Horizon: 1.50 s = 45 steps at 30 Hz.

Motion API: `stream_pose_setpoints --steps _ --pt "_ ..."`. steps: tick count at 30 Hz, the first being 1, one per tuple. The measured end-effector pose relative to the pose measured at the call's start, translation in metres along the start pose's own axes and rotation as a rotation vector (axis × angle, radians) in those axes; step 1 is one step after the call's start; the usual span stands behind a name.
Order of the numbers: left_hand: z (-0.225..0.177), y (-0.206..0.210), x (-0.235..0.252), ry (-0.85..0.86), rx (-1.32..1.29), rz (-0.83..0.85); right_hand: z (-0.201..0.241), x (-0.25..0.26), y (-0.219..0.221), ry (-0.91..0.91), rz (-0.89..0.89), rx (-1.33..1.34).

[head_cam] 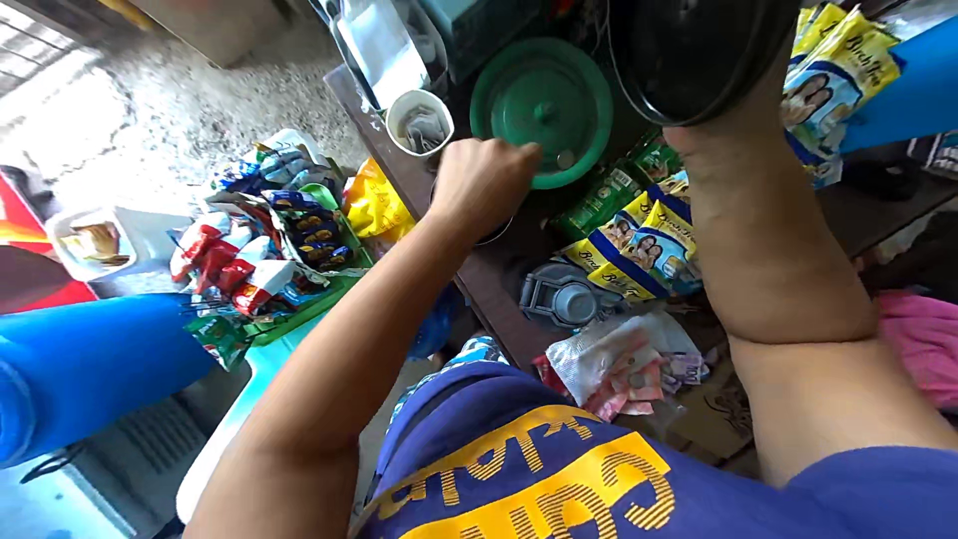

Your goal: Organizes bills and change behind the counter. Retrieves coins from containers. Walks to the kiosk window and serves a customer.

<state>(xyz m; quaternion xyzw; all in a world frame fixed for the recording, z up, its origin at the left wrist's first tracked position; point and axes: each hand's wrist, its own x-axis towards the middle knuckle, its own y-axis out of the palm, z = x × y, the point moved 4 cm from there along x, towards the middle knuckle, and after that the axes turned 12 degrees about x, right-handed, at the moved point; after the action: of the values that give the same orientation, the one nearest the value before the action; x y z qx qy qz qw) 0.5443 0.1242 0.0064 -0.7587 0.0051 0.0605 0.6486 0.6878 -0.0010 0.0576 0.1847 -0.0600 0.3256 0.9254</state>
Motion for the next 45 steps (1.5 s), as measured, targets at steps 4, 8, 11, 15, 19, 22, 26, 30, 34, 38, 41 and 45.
stream_pose_setpoints --steps 4,8,11,15,19,22,26,30,34,38,41,45 --pt "-0.038 0.023 0.06 0.177 0.171 0.275 0.013 -0.016 -0.016 -0.003 0.017 -0.032" --pt "-0.054 0.036 0.081 0.29 0.287 0.331 0.016 -0.026 -0.04 -0.029 0.051 -0.159" --pt "-0.054 0.036 0.086 0.226 0.29 0.297 0.013 -0.037 -0.053 -0.014 0.026 -0.185" --pt "-0.042 0.038 0.092 -0.053 0.17 0.337 0.002 -0.044 -0.059 0.01 0.002 -0.085" --pt "-0.032 0.039 0.085 -0.139 0.044 0.366 -0.012 -0.044 -0.055 0.092 -0.059 -0.023" --pt "-0.015 0.015 0.062 -0.199 -0.14 0.35 -0.017 -0.043 -0.046 0.126 -0.027 -0.051" --pt "0.017 -0.009 0.01 -0.275 -0.298 0.262 -0.033 -0.037 -0.022 0.121 0.138 -0.265" --pt "0.045 -0.006 -0.033 -0.362 -0.351 0.161 -0.06 -0.04 0.025 -0.058 0.379 -0.64" --pt "0.067 0.005 -0.077 -0.582 -0.497 -0.064 -0.092 -0.056 0.063 -0.257 0.593 -0.929" --pt "0.064 0.032 -0.106 -0.68 -0.665 -0.046 -0.114 -0.066 0.081 -0.387 0.744 -1.016" --pt "0.061 0.047 -0.113 -0.666 -0.683 -0.041 -0.123 -0.064 0.086 -0.403 0.758 -1.039" --pt "0.058 0.06 -0.112 -0.666 -0.724 -0.079 -0.132 -0.063 0.086 -0.462 0.73 -1.048"
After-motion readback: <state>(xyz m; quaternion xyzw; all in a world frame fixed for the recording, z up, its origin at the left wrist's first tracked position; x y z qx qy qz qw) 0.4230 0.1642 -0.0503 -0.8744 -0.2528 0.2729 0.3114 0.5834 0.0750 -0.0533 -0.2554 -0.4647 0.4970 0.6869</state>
